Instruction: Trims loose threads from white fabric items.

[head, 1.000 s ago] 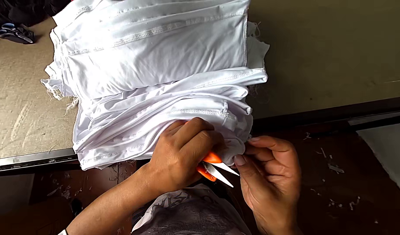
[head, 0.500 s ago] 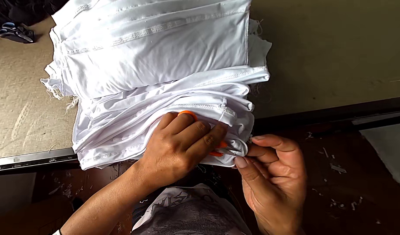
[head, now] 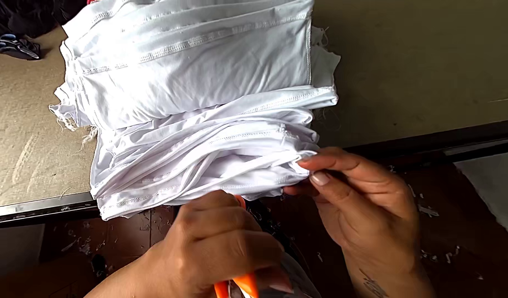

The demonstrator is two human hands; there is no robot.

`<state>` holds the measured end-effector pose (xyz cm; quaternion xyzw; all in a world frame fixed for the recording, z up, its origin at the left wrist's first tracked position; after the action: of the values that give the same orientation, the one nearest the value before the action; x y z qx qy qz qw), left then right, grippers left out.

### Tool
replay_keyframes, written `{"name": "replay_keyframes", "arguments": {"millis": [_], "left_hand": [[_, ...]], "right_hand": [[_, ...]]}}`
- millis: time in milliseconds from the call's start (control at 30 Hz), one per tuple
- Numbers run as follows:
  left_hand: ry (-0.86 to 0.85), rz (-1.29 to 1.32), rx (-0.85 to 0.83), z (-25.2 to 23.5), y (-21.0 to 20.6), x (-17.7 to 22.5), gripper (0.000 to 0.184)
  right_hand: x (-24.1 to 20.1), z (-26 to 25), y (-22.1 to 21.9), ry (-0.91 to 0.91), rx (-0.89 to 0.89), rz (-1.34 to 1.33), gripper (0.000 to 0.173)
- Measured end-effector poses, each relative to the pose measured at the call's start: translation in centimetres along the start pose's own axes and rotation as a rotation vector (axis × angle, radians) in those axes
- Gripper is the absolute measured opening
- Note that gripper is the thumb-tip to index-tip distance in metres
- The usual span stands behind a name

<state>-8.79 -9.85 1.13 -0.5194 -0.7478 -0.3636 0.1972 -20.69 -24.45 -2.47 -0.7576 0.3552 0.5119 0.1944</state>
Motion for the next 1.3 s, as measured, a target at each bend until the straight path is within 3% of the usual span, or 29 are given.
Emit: {"name": "replay_keyframes", "arguments": {"millis": [67, 133, 200, 267, 333, 433, 500, 600, 667, 800, 867, 933, 1033, 1133, 1300], "left_hand": [[0.066, 0.115, -0.240, 0.6, -3.4, -0.5, 0.021], [0.119, 0.053, -0.346, -0.1, -4.6, -2.9, 0.018], [0.189, -0.032, -0.264, -2.1, -2.4, -6.7, 0.023], [0.297, -0.061, -0.071, -4.0, 1.8, -10.7, 0.032], [0.415, -0.024, 0.072, -5.0, 4.9, -13.3, 0.039], [0.408, -0.054, 0.021, -5.0, 4.8, -13.3, 0.041], [0.348, -0.087, -0.042, -4.8, 3.7, -12.6, 0.036], [0.253, -0.140, -0.098, -4.7, 2.5, -11.3, 0.023], [0.169, -0.135, -0.200, -4.4, 1.0, -10.1, 0.016], [0.151, -0.020, -0.411, -2.0, -1.8, -8.9, 0.008], [0.193, 0.055, -0.457, -0.9, -2.5, -8.3, 0.019], [0.147, -0.009, -0.484, -0.5, -3.2, -7.7, 0.029], [-0.004, -0.160, -0.411, -0.7, -3.3, -7.2, 0.016], [0.012, -0.131, -0.312, -1.2, -2.5, -7.0, 0.018], [0.061, 0.027, -0.259, -1.6, -2.0, -7.0, 0.021]], "right_hand": [[-0.9, -3.5, -0.1, 0.031, -0.007, -0.105, 0.025], [-0.6, -7.4, -1.0, 0.073, -0.038, -0.065, 0.028], [1.0, -10.1, -2.7, 0.097, -0.201, 0.164, 0.039], [2.5, -10.4, -3.3, 0.070, -0.299, 0.346, 0.046], [1.5, -8.3, -1.2, 0.157, -0.144, 0.437, 0.045], [1.1, -0.4, 2.9, 0.226, 0.251, 0.635, 0.021], [3.7, 5.0, 2.6, 0.142, 0.275, 0.813, 0.018], [8.2, 9.4, 0.0, 0.028, 0.203, 0.973, 0.045], [9.3, 9.6, -1.1, 0.059, 0.239, 1.002, 0.049], [7.3, 7.7, -1.1, 0.172, 0.342, 0.798, 0.024], [5.5, 7.3, -0.7, 0.098, 0.330, 0.582, 0.019], [4.2, 6.8, -0.6, -0.017, 0.301, 0.350, 0.023], [3.3, 6.1, -1.3, -0.097, 0.183, 0.000, 0.040], [2.7, 6.0, -1.7, -0.003, 0.095, -0.010, 0.058], [2.8, 5.3, -1.2, 0.090, 0.114, 0.050, 0.057]]}}
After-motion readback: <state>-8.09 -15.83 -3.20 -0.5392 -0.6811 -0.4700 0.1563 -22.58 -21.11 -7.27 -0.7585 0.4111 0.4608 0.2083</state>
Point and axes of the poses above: each hand's wrist, its own z-axis away from the middle knuckle, its own y-axis out of the back of the hand, x = y × z, the point moved 7 cm from there along -z, towards the middle knuckle, and after that the axes turned 13 degrees about z, right-handed, at the moved point
